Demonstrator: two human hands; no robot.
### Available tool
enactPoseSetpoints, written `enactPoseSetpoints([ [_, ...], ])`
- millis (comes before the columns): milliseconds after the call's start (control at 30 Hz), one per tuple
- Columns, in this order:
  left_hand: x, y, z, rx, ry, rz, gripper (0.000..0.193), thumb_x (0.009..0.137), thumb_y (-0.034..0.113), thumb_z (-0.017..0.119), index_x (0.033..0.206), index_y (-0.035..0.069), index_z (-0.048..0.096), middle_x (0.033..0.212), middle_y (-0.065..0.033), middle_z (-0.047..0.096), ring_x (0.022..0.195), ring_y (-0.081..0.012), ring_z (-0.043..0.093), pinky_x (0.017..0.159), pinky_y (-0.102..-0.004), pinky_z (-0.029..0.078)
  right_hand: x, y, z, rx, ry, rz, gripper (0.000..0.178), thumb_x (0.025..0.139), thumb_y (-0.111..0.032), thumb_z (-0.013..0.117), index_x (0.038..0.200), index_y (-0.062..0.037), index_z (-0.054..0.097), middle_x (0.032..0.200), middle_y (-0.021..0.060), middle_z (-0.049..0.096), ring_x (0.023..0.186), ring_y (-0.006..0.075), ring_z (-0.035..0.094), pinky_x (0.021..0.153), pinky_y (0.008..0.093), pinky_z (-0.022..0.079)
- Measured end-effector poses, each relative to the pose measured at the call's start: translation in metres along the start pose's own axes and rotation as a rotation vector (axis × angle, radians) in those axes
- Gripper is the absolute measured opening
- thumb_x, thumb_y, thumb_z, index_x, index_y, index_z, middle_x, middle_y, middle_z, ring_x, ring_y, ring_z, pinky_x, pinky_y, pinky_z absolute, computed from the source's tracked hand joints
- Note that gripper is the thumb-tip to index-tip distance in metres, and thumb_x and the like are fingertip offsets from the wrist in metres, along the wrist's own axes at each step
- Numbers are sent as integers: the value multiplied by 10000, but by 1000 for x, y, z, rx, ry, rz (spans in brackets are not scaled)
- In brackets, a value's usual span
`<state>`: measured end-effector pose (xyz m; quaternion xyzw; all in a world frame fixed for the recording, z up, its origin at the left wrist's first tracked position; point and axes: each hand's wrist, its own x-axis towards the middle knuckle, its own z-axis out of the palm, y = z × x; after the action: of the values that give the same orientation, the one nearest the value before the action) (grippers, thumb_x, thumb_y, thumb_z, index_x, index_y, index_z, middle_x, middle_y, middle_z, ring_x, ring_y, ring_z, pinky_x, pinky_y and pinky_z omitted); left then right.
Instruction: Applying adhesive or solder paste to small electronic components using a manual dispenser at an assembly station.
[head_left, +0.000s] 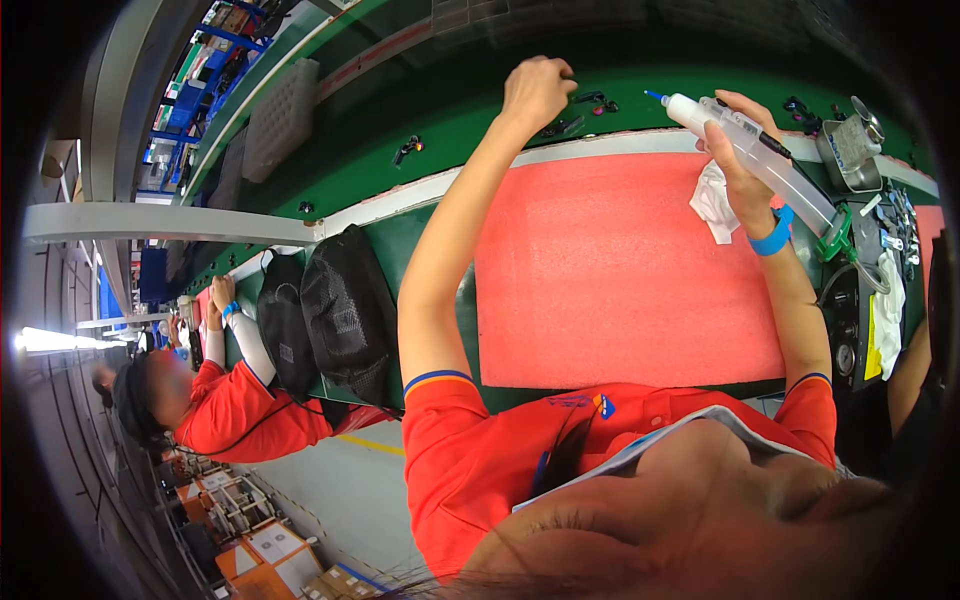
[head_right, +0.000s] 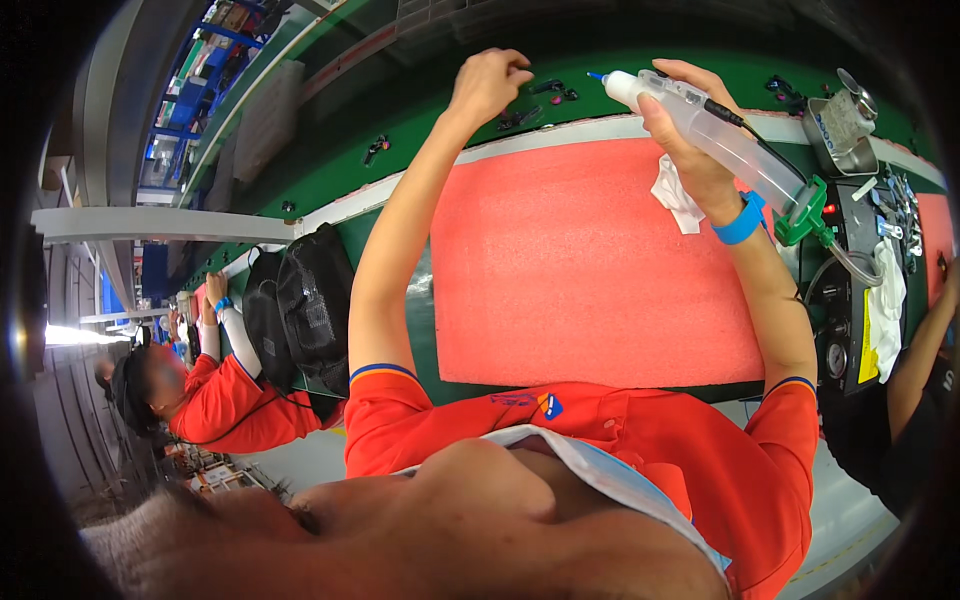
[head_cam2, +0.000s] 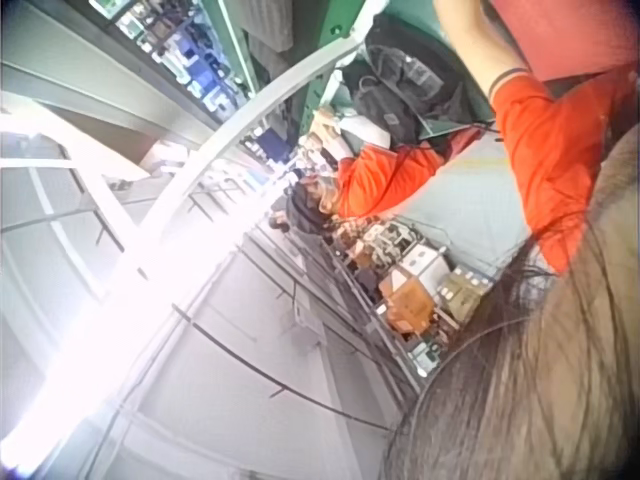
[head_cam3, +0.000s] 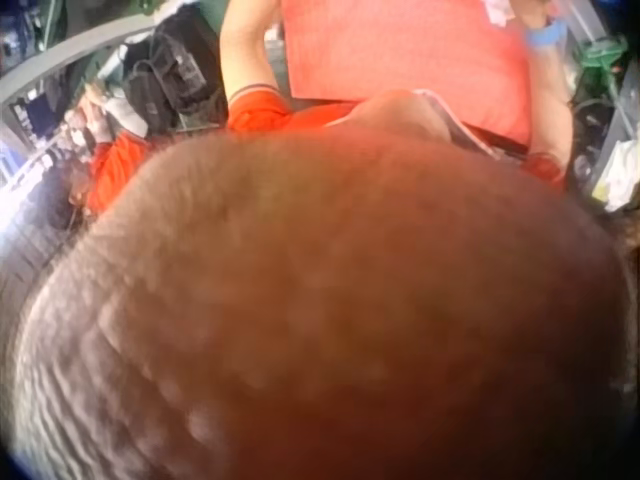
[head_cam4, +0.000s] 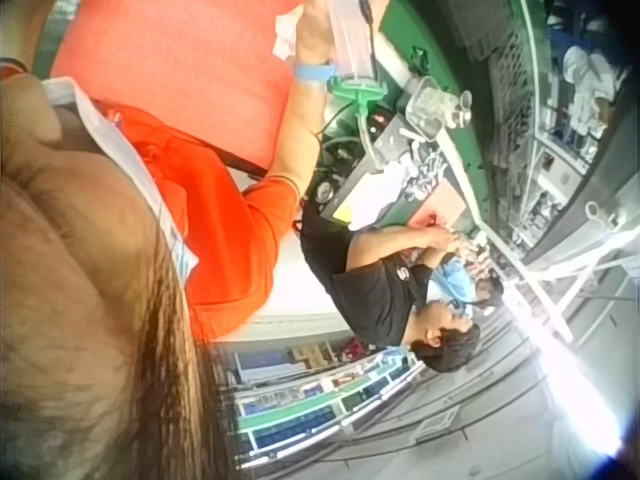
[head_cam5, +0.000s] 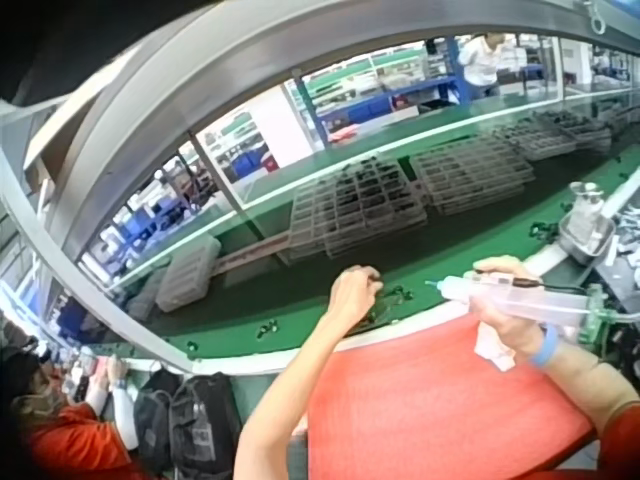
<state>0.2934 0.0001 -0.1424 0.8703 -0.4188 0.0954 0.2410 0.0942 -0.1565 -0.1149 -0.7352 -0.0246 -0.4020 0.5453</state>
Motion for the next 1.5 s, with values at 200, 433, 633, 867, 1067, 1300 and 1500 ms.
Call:
enactPoseSetpoints([
  [200, -50, 42, -21, 61, -62, -171, 152, 701, 105, 554, 813, 8, 588, 667, -184, 581, 664, -332, 575, 612, -398, 462, 0, 0, -1, -45, 7, -33, 306, 732, -68, 603, 1012, 0, 500, 882, 121, 560, 674, 153, 581, 590, 233, 485],
  [433, -55, 27, 1, 150, -68, -61, 177, 714, 87, 548, 861, -10, 560, 608, -181, 564, 573, -310, 562, 560, -344, 460, -4, -2, 1, -140, -63, -51, 306, 729, -65, 606, 1010, -11, 500, 872, 104, 558, 667, 138, 573, 586, 225, 479],
  [633, -61, 60, -27, -532, -77, -215, 138, 786, 78, 485, 746, -53, 503, 573, -150, 552, 512, -217, 568, 470, -288, 461, -6, 0, 3, -46, -36, 18, 306, 725, -68, 609, 1005, -10, 498, 874, 96, 550, 663, 130, 568, 585, 217, 476],
  [867, -69, 67, 9, -1333, -271, -511, 116, 836, 74, 427, 888, -29, 428, 690, -139, 554, 539, -158, 550, 466, -235, 447, -7, 3, 7, 10, 22, 0, 294, 724, -57, 602, 995, -7, 500, 882, 95, 543, 659, 113, 563, 581, 203, 468],
  [1067, -72, 68, 14, -1422, -261, -532, 134, 846, 68, 416, 938, -22, 379, 746, -167, 551, 577, -180, 559, 487, -248, 464, -11, 2, 5, -124, -111, -11, 253, 715, -54, 606, 950, -7, 525, 772, 63, 559, 636, 82, 539, 563, 192, 438],
  [1300, -75, 69, 16, -1404, -244, -471, 169, 846, 118, 447, 933, -20, 403, 768, -153, 565, 624, -175, 563, 566, -249, 467, -13, -1, 9, -220, -125, 4, 230, 703, -64, 620, 911, -6, 542, 727, 46, 567, 631, 79, 524, 571, 197, 428],
  [1500, -75, 69, 18, -1405, -234, -441, 115, 849, 37, 396, 937, -35, 381, 738, -161, 547, 588, -193, 568, 509, -266, 483, -13, -1, 11, -263, -159, 9, 239, 694, -83, 635, 903, -7, 546, 748, 58, 574, 658, 91, 528, 593, 207, 434],
])
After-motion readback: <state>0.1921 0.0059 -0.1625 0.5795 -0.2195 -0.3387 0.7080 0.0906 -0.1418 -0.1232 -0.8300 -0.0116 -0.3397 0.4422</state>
